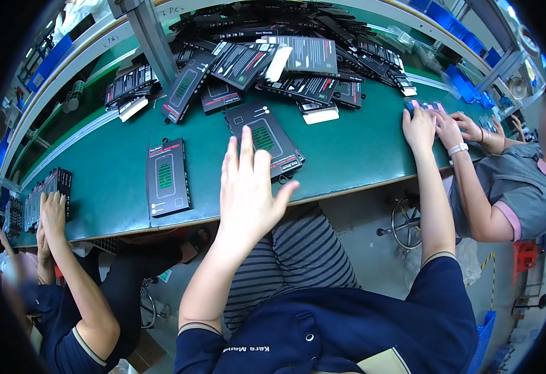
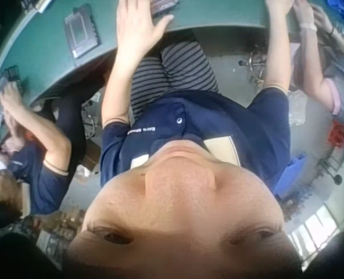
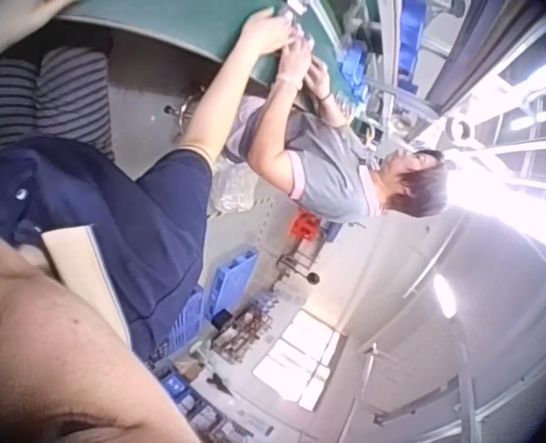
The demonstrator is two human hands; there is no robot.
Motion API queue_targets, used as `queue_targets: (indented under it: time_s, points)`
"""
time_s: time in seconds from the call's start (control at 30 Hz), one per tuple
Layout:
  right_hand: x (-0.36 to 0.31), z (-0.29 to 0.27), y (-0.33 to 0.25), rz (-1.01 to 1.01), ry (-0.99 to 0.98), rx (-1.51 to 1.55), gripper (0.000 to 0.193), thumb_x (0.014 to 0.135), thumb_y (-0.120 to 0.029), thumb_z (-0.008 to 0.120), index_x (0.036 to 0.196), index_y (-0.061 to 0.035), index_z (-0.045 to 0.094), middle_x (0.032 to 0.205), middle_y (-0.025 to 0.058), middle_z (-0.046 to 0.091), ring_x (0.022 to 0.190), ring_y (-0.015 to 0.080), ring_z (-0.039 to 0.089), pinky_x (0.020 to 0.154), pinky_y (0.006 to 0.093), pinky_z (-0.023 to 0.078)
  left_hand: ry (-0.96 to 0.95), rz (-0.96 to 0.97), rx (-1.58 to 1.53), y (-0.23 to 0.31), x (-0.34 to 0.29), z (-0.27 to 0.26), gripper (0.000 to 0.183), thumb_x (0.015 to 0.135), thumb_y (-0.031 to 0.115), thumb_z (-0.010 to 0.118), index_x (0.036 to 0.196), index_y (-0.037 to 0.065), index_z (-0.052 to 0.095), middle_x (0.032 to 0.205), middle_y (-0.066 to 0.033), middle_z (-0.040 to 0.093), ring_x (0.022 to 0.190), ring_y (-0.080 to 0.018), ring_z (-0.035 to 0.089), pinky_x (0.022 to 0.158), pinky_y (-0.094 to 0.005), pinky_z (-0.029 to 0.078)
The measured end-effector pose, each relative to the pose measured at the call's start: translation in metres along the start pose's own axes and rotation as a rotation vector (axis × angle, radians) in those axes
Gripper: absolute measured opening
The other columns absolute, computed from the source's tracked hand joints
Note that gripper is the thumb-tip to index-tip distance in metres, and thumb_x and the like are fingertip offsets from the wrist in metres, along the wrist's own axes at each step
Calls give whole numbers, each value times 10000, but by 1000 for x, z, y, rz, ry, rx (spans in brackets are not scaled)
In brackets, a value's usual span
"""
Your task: The person sits at a green workbench in a factory setting and repeatedly picks up small black rectangular boxes. They open the boxes, insert a small pink item into the packaging, close the boxes, and place them into a large cardboard bin. The process is repetitive and involves handling items one at a time.
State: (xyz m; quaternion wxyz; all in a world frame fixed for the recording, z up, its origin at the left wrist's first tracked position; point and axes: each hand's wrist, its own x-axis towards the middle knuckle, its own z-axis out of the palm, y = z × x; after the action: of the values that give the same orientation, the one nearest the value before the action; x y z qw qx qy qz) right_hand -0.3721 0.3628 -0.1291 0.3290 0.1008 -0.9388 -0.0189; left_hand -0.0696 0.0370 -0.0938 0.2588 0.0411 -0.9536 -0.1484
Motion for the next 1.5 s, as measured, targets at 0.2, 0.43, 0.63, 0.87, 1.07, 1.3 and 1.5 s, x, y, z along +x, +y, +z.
queue_targets:
  time_s: [0.2,0.43,0.63,0.87,1.07,1.3,1.5]
  points:
    - [-44,-43,-56,-228,30,283,364,924,-244,599,1102,66,664,1199,255,640,1121,403,597,1009,473,432,54,239,192,-7,7,2,547,799,173,744,1301,56,561,1275,-197,604,1209,-408,553,1041,-484,432]
    - [-116,-139,-119,-299,-192,752,352,766,-214,767,1094,-109,695,1305,188,547,1197,376,510,995,493,410,531,-118,-469,-25,-19,-24,465,910,-35,610,1356,-10,481,1175,-180,645,1030,-264,653,875,-341,539]
    - [-111,-136,-137,-166,-263,773,390,634,-216,764,963,-77,608,1132,112,617,1088,317,554,919,412,421,373,-185,122,-30,-21,-39,1036,664,319,887,1506,77,333,1529,-315,268,1454,-450,206,1178,-527,169]
    - [-112,-127,-138,-144,-171,884,446,542,-170,802,919,-65,590,1063,125,644,1026,320,594,905,410,455,-279,51,-106,-18,-3,-45,775,641,299,868,1332,101,577,1231,-183,560,1163,-368,520,1026,-468,400]
    - [-116,-125,-133,-106,-167,1081,430,538,-158,822,891,-55,599,1116,159,647,1084,334,592,946,407,447,-341,296,-294,2,-9,-27,736,590,332,876,1257,113,654,1110,-123,573,1018,-304,550,904,-405,452]
    - [-90,-146,-109,-527,-660,1003,381,592,-180,805,909,-74,623,1304,142,616,1253,349,502,1103,548,281,-278,200,-271,-12,8,-12,782,592,393,878,1241,26,645,1106,-120,562,1052,-301,541,948,-407,438]
    - [-98,-154,-138,-633,-615,975,358,653,-61,576,1010,-91,585,1474,126,494,1447,385,314,1155,643,109,-181,109,-275,-13,13,-8,751,555,334,887,1162,-21,623,1175,-165,485,1139,-345,489,987,-431,421]
